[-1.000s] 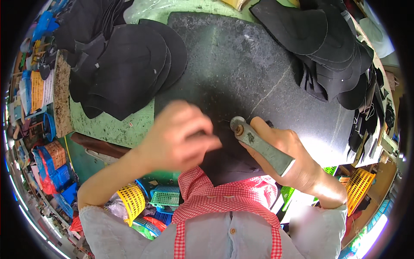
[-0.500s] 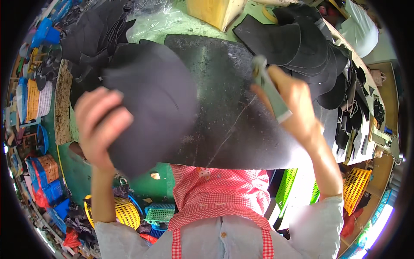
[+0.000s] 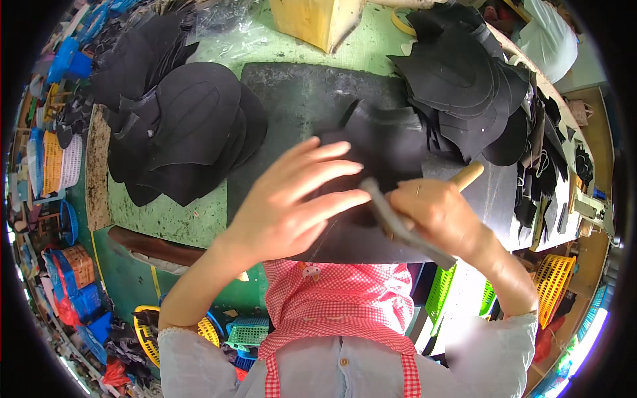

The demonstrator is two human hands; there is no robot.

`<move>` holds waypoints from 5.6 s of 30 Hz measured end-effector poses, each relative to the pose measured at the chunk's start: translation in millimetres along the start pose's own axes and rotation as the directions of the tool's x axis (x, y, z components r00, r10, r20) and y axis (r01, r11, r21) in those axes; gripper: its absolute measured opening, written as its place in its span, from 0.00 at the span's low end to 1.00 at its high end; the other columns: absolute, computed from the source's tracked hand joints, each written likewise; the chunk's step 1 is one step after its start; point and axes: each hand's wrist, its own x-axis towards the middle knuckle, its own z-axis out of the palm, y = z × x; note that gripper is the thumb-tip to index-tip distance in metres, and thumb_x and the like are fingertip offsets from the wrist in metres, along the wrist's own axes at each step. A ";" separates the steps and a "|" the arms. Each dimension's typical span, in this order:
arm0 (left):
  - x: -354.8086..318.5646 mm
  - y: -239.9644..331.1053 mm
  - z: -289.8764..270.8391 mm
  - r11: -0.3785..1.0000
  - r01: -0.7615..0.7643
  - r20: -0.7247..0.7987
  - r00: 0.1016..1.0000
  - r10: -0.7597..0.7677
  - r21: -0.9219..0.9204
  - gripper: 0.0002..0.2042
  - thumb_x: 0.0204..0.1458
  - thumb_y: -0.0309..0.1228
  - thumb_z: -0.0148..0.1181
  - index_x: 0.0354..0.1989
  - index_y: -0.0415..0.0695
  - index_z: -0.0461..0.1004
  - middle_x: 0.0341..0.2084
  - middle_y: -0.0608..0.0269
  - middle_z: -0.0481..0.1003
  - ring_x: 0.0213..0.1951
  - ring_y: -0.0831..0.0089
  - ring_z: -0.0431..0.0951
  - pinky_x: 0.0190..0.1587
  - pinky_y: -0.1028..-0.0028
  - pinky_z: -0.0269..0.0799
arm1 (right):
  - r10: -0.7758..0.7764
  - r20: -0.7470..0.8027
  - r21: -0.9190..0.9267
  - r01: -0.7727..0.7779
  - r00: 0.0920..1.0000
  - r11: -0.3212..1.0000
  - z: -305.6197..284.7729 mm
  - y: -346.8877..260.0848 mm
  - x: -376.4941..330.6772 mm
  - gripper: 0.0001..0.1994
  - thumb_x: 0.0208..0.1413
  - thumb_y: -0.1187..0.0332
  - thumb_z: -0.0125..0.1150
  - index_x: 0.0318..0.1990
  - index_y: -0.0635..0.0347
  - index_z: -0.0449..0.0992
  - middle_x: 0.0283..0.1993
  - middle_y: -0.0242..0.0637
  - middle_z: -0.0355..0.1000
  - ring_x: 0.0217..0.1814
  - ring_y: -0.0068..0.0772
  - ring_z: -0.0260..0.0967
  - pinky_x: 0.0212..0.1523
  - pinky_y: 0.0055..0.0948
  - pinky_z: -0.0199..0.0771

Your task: Hammering the seams or folded edges of black shoe upper components on a workbench.

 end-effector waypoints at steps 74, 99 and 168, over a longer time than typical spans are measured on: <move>-39.2 -25.4 2.1 0.994 0.058 0.094 0.993 -0.067 0.097 0.17 0.33 0.32 0.78 0.37 0.57 0.88 0.37 0.71 0.77 0.43 0.66 0.75 0.49 0.60 0.70 | 0.323 0.349 0.344 -0.441 0.880 0.829 12.9 -57.3 12.3 0.11 0.62 0.72 0.60 0.46 0.63 0.65 0.29 0.57 0.75 0.37 0.65 0.80 0.38 0.56 0.79; -109.8 7.4 -1.9 0.990 -0.119 0.344 0.935 0.086 0.076 0.30 0.54 0.33 0.62 0.70 0.57 0.74 0.71 0.70 0.71 0.72 0.67 0.69 0.76 0.56 0.63 | 0.315 0.195 0.358 -0.367 0.929 0.859 35.4 -74.2 45.8 0.06 0.69 0.76 0.61 0.44 0.68 0.70 0.27 0.51 0.65 0.31 0.64 0.69 0.29 0.40 0.67; -23.2 -21.3 18.7 0.985 -0.035 0.007 0.999 0.035 0.167 0.14 0.36 0.30 0.80 0.35 0.55 0.87 0.36 0.74 0.77 0.41 0.66 0.76 0.44 0.63 0.71 | 0.431 0.157 0.315 -0.459 0.889 0.831 7.5 -41.2 0.0 0.10 0.67 0.74 0.64 0.51 0.64 0.72 0.31 0.51 0.69 0.30 0.60 0.76 0.29 0.45 0.72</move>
